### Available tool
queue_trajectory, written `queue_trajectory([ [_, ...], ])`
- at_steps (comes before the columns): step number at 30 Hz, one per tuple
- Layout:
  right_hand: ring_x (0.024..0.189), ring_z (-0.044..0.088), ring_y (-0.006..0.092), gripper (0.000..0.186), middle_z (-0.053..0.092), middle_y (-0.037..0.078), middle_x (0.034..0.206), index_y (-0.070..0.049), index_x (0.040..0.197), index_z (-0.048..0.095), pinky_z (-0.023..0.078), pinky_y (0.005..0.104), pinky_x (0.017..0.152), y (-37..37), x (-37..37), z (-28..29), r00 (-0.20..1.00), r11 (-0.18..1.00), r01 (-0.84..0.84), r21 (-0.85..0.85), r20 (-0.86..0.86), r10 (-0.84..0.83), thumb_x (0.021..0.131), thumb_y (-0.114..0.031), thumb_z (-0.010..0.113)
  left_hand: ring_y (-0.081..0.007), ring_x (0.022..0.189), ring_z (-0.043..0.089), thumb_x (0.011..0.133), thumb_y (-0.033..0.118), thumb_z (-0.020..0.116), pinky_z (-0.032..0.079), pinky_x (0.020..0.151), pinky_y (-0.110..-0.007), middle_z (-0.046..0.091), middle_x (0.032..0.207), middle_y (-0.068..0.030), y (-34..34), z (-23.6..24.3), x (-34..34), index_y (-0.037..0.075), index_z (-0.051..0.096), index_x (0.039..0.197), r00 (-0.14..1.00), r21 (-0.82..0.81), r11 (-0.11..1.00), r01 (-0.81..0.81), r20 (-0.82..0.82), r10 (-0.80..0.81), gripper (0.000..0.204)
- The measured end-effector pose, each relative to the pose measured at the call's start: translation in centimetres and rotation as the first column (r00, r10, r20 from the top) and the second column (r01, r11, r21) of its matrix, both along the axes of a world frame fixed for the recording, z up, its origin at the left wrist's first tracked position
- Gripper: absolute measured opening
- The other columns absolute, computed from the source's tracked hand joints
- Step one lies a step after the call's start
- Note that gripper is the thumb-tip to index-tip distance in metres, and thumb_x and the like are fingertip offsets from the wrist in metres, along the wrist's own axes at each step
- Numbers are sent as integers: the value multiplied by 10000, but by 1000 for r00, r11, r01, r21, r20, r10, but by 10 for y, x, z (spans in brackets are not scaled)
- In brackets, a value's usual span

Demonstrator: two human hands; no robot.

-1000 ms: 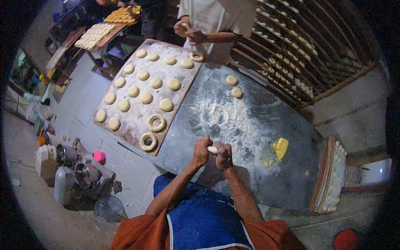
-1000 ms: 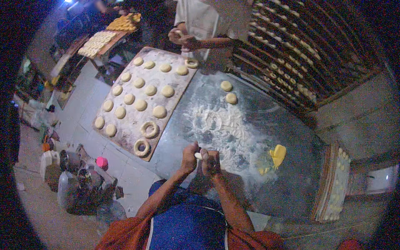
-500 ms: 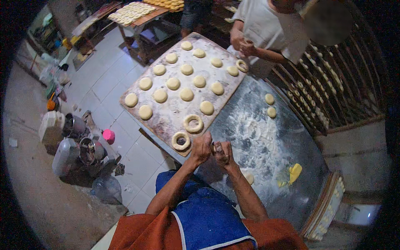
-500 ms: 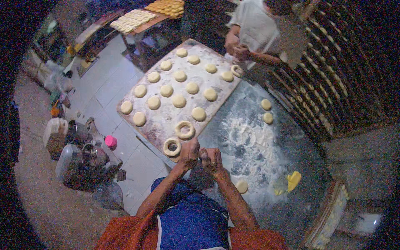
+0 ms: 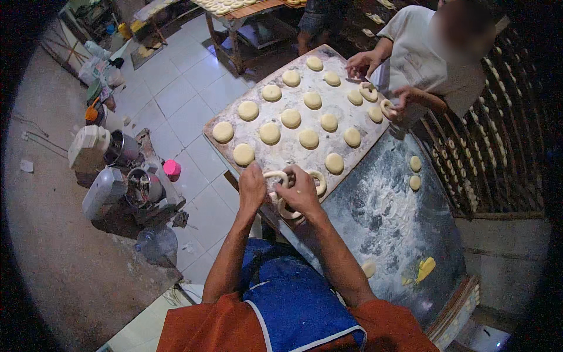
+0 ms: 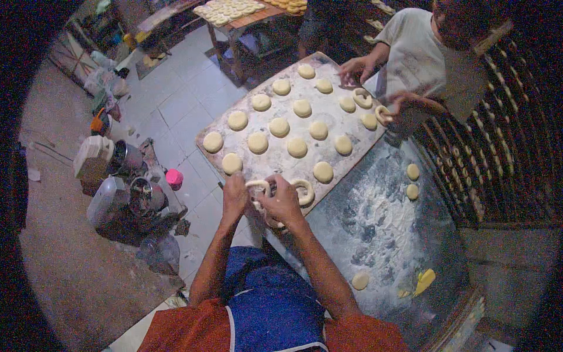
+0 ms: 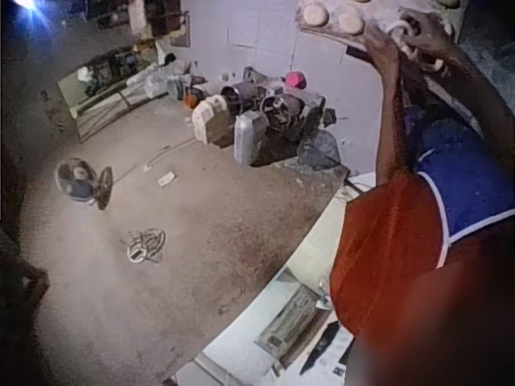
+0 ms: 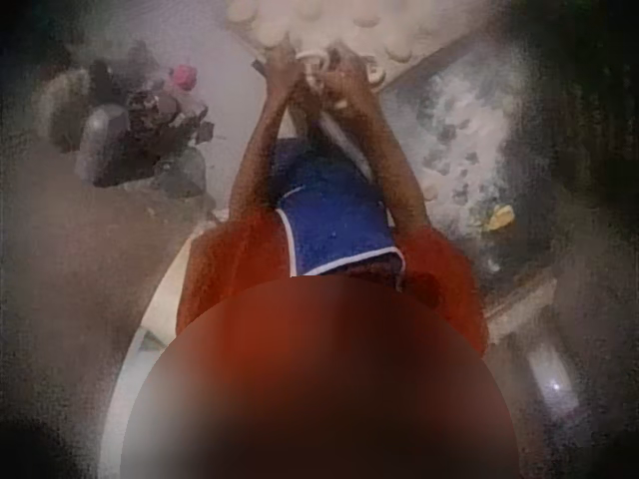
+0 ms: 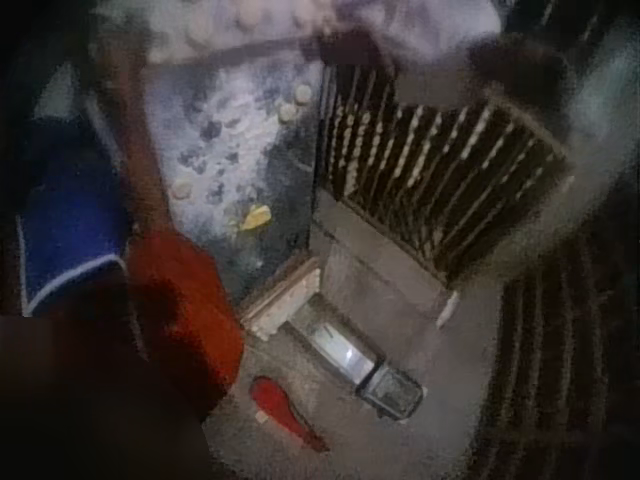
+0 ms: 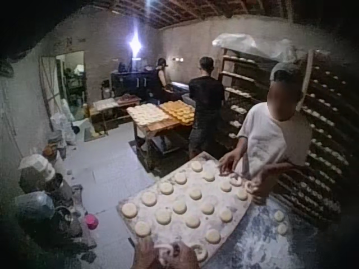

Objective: The person shapes dough balls into ring shapes by hand and places them on a wooden board. Another person assists by arranging the shaped dough on the board. The work continues with multiple dough pieces being processed in sequence.

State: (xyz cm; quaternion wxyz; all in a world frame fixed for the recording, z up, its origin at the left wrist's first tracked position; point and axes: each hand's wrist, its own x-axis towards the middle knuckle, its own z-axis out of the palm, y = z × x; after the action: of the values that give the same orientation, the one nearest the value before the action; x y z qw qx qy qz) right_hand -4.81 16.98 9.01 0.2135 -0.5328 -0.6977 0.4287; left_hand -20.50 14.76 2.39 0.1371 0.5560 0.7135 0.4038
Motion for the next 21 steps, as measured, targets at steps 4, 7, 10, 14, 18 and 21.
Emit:
queue_trajectory([
  [4,1022,527,429,696,532,262,1144,36,1278,383,427,471,871,18,-7,-13,971,966,-25,256,237,-37,714,-193,719,-354,770,536,843,161,577,423,678,-451,549,797,-154,6,0,-15,-5,564,856,956,54,998,36,-294,-18,167],
  [7,1048,493,423,534,507,277,1109,76,1244,405,414,461,921,44,-13,-26,975,931,-110,348,221,33,796,-130,610,-312,788,545,749,169,714,441,701,-401,552,811,-137,-1,-1,-20,5,634,902,996,-65,995,76,43,-74,237],
  [10,1033,501,409,428,516,249,1106,70,1227,439,428,463,901,99,-49,-43,951,793,-251,555,292,97,827,-67,504,-299,759,564,731,189,747,433,739,-414,576,802,-118,-6,1,-18,19,636,796,999,53,998,38,26,-39,213],
  [14,1021,508,386,366,526,226,1066,63,1173,484,451,466,865,128,-80,-62,837,653,-454,606,542,79,826,-51,476,-310,811,546,776,127,685,431,722,-415,565,883,-148,4,5,-23,10,619,903,1000,96,995,-3,-25,5,185],
  [18,999,516,404,324,527,226,1062,42,1020,523,469,464,814,119,-73,-53,927,899,-221,378,369,73,743,-94,620,-374,948,522,793,89,625,442,728,-443,536,1014,-225,31,1,-51,-19,567,1028,953,76,995,-63,-291,83,264],
  [21,908,568,422,300,599,241,919,22,923,586,459,460,809,100,-54,-33,985,920,-162,356,120,127,658,-80,681,-392,889,537,750,169,666,445,709,-463,544,960,-226,48,-4,-68,-26,570,954,947,-140,989,56,-306,-97,299],
])
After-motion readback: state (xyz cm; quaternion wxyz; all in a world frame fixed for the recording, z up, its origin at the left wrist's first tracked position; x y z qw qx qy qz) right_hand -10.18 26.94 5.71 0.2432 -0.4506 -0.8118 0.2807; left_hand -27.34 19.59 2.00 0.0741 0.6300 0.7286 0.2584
